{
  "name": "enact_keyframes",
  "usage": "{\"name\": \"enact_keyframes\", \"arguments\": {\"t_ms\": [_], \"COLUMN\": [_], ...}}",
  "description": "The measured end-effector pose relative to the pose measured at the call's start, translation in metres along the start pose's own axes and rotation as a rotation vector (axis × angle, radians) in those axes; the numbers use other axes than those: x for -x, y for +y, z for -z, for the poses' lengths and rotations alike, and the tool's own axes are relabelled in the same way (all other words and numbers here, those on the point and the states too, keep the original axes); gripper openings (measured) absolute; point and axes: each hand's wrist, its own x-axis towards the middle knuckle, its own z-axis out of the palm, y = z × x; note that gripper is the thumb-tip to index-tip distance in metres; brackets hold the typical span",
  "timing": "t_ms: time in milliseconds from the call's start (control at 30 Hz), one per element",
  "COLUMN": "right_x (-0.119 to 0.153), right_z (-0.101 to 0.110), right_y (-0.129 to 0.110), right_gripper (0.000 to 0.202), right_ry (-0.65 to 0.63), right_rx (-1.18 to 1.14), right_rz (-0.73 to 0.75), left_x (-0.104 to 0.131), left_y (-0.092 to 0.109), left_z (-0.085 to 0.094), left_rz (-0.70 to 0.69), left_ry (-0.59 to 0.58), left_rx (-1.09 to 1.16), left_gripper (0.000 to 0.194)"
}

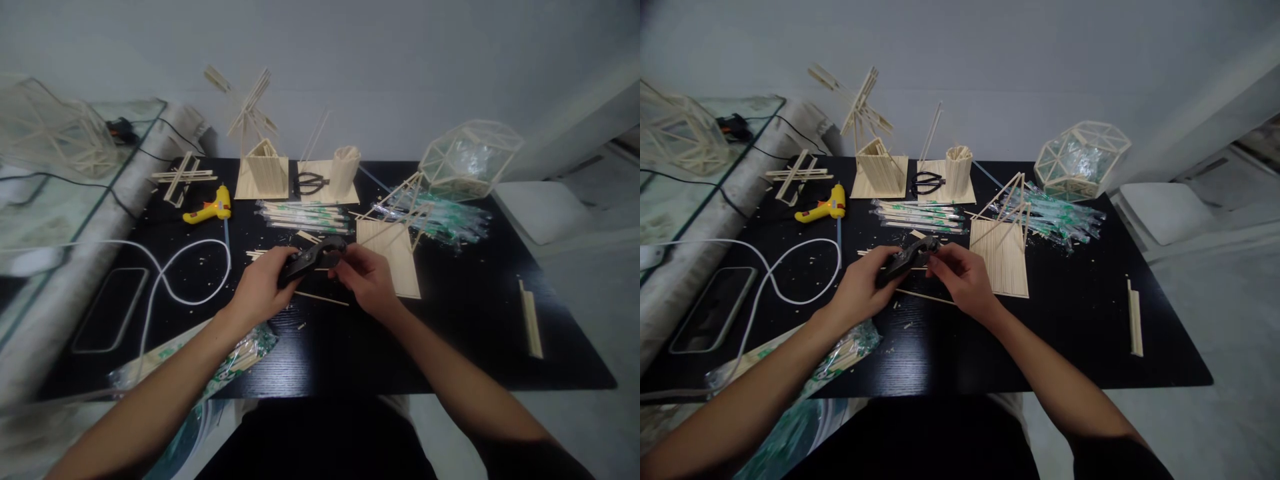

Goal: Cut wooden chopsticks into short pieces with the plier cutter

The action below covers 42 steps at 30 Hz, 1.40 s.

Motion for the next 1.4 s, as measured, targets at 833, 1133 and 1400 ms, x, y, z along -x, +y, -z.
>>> {"name": "enact_keyframes", "arguments": {"t_ms": [833,1133,1400], "right_x": [-0.001,-0.003,-0.004], "right_z": [0.001,0.0,0.0], "right_y": [0.0,0.0,0.003], "right_gripper": [0.03,0.032,0.032], "right_ry": [-0.004,0.003,-0.009], "right_rx": [0.013,0.007,-0.017], "right_rz": [-0.021,-0.057,-0.087], "left_x": [-0.001,-0.001,-0.003], "left_y": [0.009,0.01,0.012], "left_z": [0.003,-0.001,0.002], "left_rz": [0.143,0.188,0.233], "left_ry": [-0.119,-0.137,-0.193], "left_rx": [0.035,-0.04,-0.263], "left_gripper": [0.018,0.021,0.009]}}
